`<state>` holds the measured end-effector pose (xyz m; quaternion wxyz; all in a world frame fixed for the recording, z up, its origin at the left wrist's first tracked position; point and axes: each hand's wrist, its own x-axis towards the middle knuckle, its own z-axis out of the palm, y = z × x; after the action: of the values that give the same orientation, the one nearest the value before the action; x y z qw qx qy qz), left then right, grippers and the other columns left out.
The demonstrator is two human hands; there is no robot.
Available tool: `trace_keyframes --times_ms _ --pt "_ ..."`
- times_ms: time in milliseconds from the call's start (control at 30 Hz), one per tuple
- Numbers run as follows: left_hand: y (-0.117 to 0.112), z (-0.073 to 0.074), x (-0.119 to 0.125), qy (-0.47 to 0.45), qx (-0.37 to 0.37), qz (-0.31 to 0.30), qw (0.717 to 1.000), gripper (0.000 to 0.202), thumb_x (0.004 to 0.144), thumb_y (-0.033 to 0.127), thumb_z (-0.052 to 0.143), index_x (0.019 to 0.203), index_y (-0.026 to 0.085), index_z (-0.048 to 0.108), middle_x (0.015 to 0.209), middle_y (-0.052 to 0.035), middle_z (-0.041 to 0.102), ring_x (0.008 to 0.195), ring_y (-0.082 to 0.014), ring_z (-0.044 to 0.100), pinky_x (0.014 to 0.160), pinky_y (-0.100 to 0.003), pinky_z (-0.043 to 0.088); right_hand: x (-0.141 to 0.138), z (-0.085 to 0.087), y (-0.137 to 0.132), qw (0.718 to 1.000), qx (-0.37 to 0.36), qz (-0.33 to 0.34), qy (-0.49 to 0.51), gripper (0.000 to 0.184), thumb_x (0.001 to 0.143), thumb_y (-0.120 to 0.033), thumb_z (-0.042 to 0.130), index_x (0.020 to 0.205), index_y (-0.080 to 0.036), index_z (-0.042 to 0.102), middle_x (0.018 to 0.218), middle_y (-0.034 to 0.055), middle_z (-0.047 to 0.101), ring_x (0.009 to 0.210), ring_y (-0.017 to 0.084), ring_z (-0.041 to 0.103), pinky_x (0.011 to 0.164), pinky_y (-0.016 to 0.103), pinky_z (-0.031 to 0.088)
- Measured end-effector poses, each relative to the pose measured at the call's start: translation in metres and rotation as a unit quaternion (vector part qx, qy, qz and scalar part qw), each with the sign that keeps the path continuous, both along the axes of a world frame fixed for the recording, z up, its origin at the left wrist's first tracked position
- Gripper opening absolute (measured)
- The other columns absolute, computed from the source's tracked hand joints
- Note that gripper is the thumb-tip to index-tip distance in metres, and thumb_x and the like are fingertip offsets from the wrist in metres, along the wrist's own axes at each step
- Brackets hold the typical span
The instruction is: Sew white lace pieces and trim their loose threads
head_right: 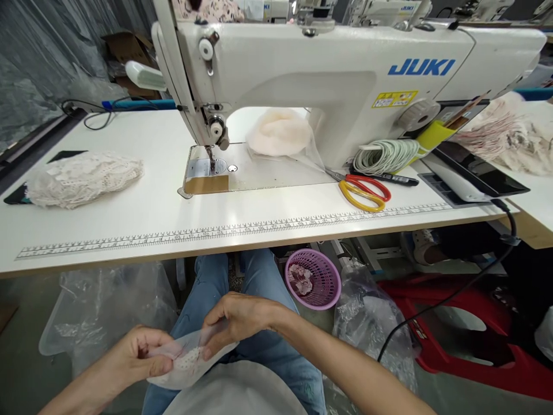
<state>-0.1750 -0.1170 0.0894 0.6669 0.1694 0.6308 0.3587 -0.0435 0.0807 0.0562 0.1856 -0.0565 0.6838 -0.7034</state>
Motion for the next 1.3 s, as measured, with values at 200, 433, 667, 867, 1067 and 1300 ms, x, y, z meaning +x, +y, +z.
trace_keyframes --times_ms 200,433,667,867,1067,1300 --pt "-0.002 0.004 0.002 -0.01 -0.009 0.01 1.0 0.047 0.057 0.055 0.077 0.074 0.011 0.075 0.057 -0.0001 0.055 0.055 -0.0094 0.04 0.054 -0.02 0.03 -0.002 -0.007 -0.005 0.999 0.001 -0.019 0.044 0.036 0.071 -0.045 0.071 0.079 -0.01 0.071 0.069 0.0006 0.063 0.062 0.01 0.058 0.054 0.016 0.04" --pt "-0.003 0.004 0.005 0.005 -0.006 0.038 0.999 0.04 0.057 0.047 0.08 0.076 0.012 0.075 0.062 -0.0039 0.066 0.055 -0.0106 0.048 0.057 -0.021 0.037 0.001 -0.009 -0.001 0.999 -0.029 -0.021 -0.009 0.032 0.068 -0.043 0.074 0.077 -0.012 0.072 0.069 0.0006 0.062 0.065 0.011 0.056 0.055 0.017 0.041" --pt "-0.003 0.007 0.006 0.035 -0.011 0.022 0.999 0.031 0.061 0.041 0.077 0.071 0.011 0.074 0.057 -0.0014 0.06 0.054 -0.01 0.044 0.054 -0.021 0.034 0.003 -0.01 -0.002 0.997 -0.067 -0.014 -0.029 0.03 0.069 -0.04 0.073 0.079 -0.012 0.072 0.072 0.0019 0.063 0.072 0.014 0.058 0.061 0.019 0.044" --pt "0.003 0.012 0.005 0.043 -0.018 0.001 0.999 0.029 0.064 0.036 0.074 0.081 0.013 0.073 0.067 -0.0007 0.058 0.062 -0.0119 0.043 0.057 -0.021 0.032 0.004 -0.009 -0.004 0.998 -0.069 0.004 -0.013 0.036 0.068 -0.046 0.072 0.079 -0.012 0.072 0.075 0.0023 0.064 0.072 0.014 0.059 0.065 0.02 0.045" --pt "0.001 0.013 0.005 0.035 0.0 -0.008 0.999 0.026 0.067 0.04 0.073 0.067 0.014 0.07 0.06 0.0033 0.047 0.057 -0.01 0.034 0.053 -0.02 0.028 0.004 -0.002 -0.001 0.998 -0.066 0.01 -0.004 0.039 0.069 -0.048 0.071 0.081 -0.01 0.072 0.076 0.0037 0.064 0.072 0.014 0.059 0.064 0.02 0.045" --pt "0.002 0.013 0.007 0.014 0.013 0.017 1.0 0.037 0.066 0.05 0.072 0.064 0.014 0.065 0.065 0.0001 0.055 0.061 -0.0119 0.043 0.056 -0.021 0.031 0.004 -0.003 -0.004 1.0 -0.021 0.019 0.014 0.034 0.071 -0.044 0.071 0.085 -0.013 0.07 0.075 0.0013 0.063 0.071 0.013 0.059 0.06 0.019 0.043"
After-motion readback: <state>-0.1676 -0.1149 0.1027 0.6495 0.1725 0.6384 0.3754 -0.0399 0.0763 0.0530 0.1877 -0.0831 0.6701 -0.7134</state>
